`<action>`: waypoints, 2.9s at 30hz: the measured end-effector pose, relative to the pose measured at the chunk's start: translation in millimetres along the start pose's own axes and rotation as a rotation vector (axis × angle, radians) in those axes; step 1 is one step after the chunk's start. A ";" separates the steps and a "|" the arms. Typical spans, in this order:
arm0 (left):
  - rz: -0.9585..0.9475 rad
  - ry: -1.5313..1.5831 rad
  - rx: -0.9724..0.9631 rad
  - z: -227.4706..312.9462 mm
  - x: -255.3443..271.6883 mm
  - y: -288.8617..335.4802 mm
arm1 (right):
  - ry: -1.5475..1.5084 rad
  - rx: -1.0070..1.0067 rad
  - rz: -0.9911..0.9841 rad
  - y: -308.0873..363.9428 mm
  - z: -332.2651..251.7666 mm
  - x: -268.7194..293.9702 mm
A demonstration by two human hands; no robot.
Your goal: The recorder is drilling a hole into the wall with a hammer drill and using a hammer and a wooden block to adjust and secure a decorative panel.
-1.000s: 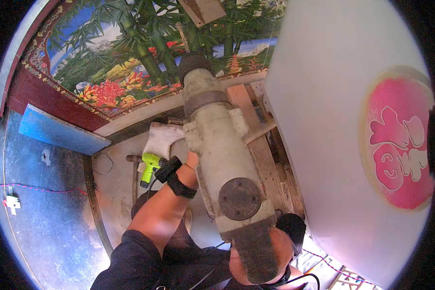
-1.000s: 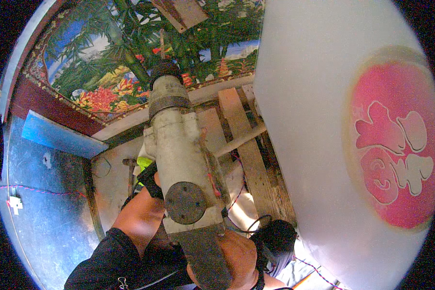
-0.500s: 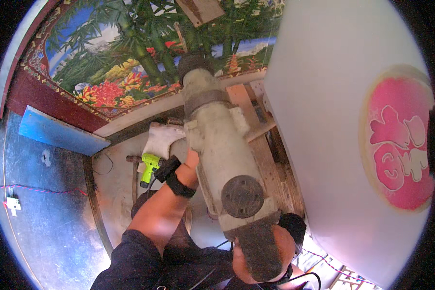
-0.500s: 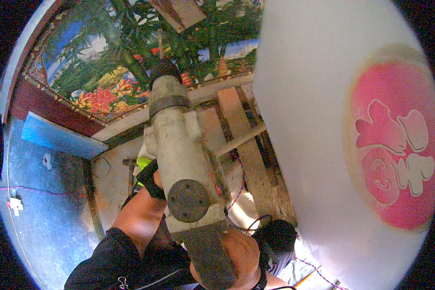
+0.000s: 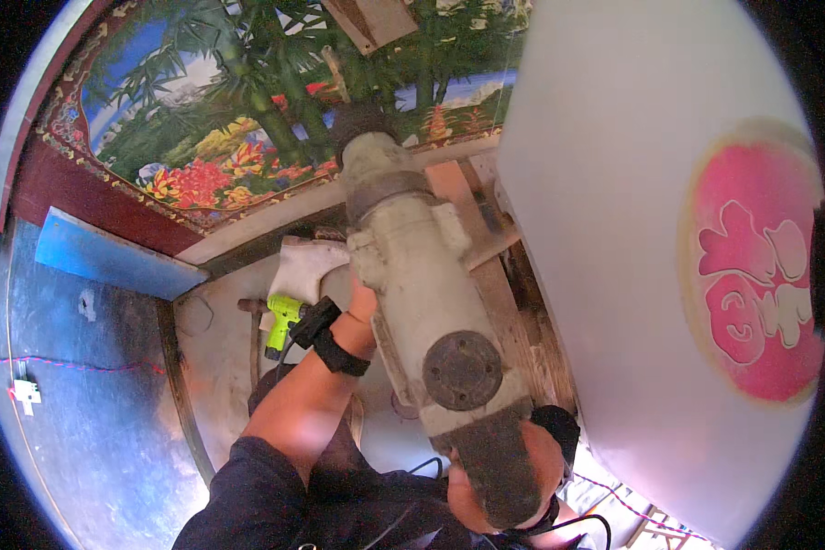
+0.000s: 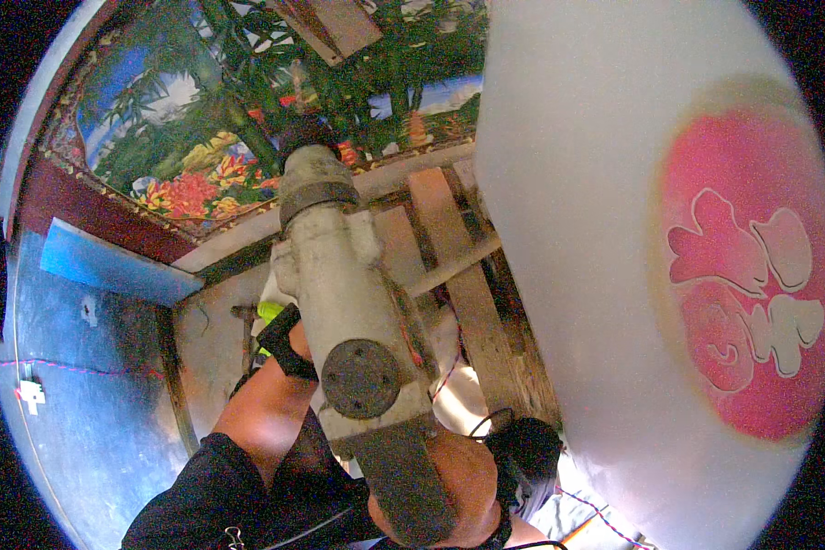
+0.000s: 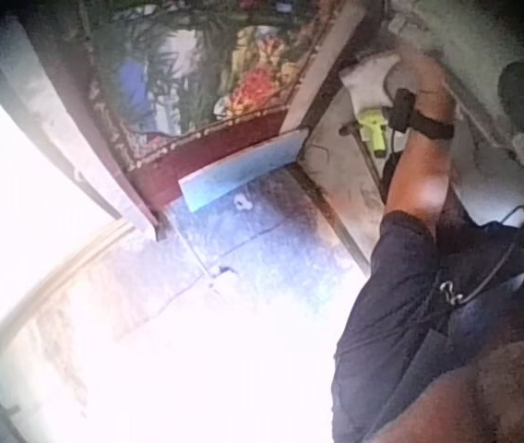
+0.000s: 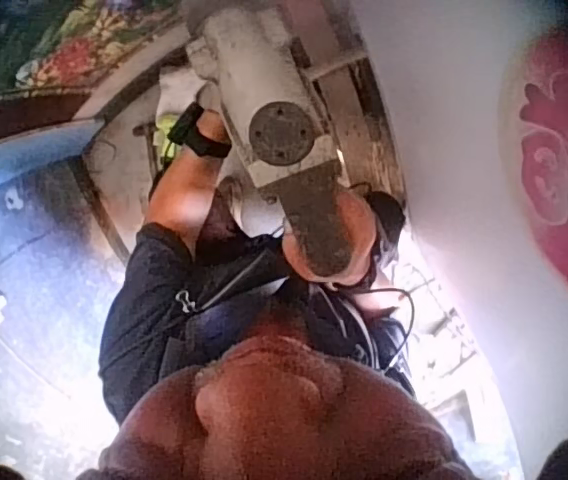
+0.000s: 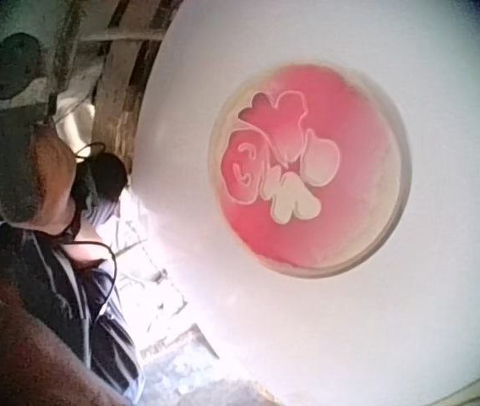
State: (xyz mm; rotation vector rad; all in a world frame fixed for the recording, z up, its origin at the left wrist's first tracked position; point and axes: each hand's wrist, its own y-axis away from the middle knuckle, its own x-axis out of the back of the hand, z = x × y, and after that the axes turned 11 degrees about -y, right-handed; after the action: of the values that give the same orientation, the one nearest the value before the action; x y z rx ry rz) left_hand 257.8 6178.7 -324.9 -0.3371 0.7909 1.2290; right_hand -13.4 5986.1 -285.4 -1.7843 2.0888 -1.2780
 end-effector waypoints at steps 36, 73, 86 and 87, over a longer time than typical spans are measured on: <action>0.147 -0.680 -0.246 22.8 -46.8 -3.4 | 0.077 -0.511 -0.020 -153.8 -101.1 44.7; 0.099 -0.266 -0.036 30.4 -63.2 -6.5 | 0.126 -0.380 -0.201 -165.1 -85.0 50.3; 0.032 -0.563 -0.288 37.8 -53.7 -16.1 | 0.289 -0.416 -0.173 -160.0 -97.3 48.3; 0.027 -0.531 -0.292 39.9 -53.3 -12.5 | 0.283 -0.392 -0.158 -160.3 -103.7 49.0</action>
State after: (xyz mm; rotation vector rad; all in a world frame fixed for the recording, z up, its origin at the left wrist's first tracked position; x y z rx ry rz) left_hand 277.2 6161.9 -262.3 -0.2184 0.1600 1.3798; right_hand 34.7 6004.9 -95.1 -2.0611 2.5459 -1.2940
